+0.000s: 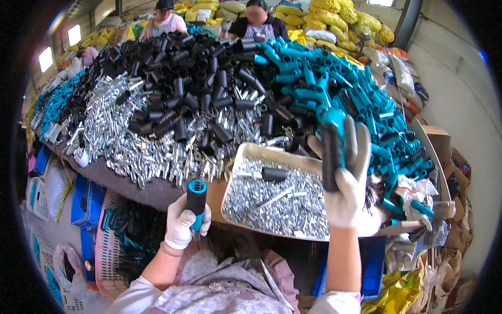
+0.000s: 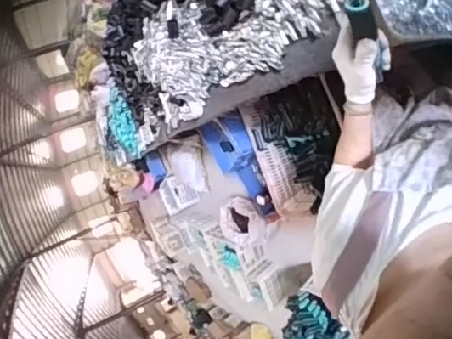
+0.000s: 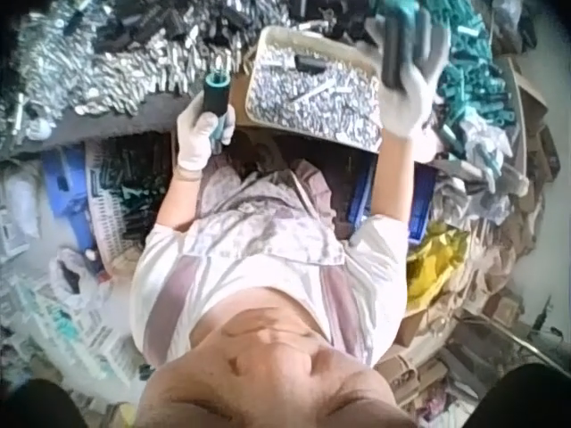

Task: Assembling the internal mechanisms and handles for hand-held sprayers at a factory workbench.

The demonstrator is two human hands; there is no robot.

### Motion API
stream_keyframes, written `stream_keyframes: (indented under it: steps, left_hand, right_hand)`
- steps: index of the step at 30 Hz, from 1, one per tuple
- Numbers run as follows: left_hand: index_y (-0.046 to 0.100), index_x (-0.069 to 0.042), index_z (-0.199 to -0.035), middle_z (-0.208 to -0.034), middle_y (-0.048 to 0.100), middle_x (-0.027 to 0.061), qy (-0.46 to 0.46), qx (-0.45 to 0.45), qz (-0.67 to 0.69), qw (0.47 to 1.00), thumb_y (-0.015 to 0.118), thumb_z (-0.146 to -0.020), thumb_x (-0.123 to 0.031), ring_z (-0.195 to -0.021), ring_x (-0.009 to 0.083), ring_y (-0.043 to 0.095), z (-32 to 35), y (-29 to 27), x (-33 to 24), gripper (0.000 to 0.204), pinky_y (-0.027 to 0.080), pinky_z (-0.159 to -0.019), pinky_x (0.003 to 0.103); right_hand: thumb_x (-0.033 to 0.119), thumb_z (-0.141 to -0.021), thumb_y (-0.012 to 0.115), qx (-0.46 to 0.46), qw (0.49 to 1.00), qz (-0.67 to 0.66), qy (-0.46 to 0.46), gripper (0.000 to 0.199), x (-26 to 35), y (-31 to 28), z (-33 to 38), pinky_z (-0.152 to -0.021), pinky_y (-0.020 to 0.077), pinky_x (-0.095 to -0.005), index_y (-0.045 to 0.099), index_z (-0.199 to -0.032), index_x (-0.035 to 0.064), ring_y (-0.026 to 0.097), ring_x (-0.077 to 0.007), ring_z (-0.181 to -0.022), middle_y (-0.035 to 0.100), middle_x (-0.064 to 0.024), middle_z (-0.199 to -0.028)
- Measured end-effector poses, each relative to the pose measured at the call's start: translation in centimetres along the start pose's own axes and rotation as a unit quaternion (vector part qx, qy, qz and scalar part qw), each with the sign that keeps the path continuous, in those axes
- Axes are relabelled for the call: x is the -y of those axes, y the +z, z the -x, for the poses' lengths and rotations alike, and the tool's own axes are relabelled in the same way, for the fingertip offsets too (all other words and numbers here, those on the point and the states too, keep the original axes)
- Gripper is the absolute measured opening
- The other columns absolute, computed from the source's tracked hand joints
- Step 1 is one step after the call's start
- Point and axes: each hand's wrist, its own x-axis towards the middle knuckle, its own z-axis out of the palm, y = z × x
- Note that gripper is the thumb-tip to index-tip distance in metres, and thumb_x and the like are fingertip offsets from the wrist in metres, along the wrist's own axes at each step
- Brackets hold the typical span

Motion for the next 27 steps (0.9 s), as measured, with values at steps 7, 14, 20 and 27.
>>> stream_keyframes:
  steps: [7, 14, 20, 27]
  left_hand:
    - [0.055, 0.008, -0.125, -0.077, 0.061, 0.0044, -0.067, 0.058, -0.114, 0.99, 0.07, -0.073, -0.074, -0.061, 0.0078, 0.055, 5.1, 2.0, -1.0, 0.098, 0.045, -0.054, 0.022]
    - [0.059, 0.003, -0.128, -0.099, 0.07, 0.0148, 0.013, 0.117, -0.349, 0.93, 0.07, -0.083, -0.059, -0.089, 0.0194, 0.068, 7.5, 1.5, -1.4, 0.078, 0.052, -0.082, 0.031]
    - [0.061, 0.001, -0.126, -0.101, 0.07, 0.0187, 0.046, 0.151, -0.415, 0.896, 0.081, -0.08, -0.038, -0.09, 0.0281, 0.071, 8.3, 0.4, -2.1, 0.063, 0.054, -0.082, 0.034]
    - [0.063, -0.004, -0.124, -0.088, 0.069, 0.0138, 0.109, 0.216, -0.534, 0.81, 0.083, -0.075, -0.029, -0.072, 0.0314, 0.068, 7.3, 0.2, -3.8, 0.059, 0.056, -0.066, 0.035]
  right_hand:
    - [0.008, -0.078, 0.075, -0.097, 0.965, -0.171, 0.171, 0.105, 2.6, 0.2, 13.5, -0.082, 0.0603, -0.0449, 0.01, -0.16, 0.021, 0.063, -0.034, -0.11, 0.022, -0.0126, -0.161]
    - [0.026, -0.081, 0.076, -0.081, 0.881, -0.167, 0.436, 0.087, 0.7, 0.0, 19.0, -0.071, 0.0589, -0.0396, 0.03, -0.149, -0.0008, 0.069, -0.0291, -0.084, 0.048, -0.0263, -0.143]
    - [0.028, -0.081, 0.074, -0.109, 0.883, -0.196, 0.413, 0.08, 0.7, 0.0, 18.1, -0.066, 0.0577, -0.0407, 0.036, -0.142, -0.0063, 0.067, -0.0292, -0.073, 0.048, -0.031, -0.14]
    - [0.028, -0.078, 0.076, -0.022, 0.863, -0.146, 0.483, 0.079, 1.5, -1.5, 16.5, -0.067, 0.0577, -0.0388, 0.04, -0.14, -0.0067, 0.069, -0.0292, -0.074, 0.059, -0.0276, -0.126]
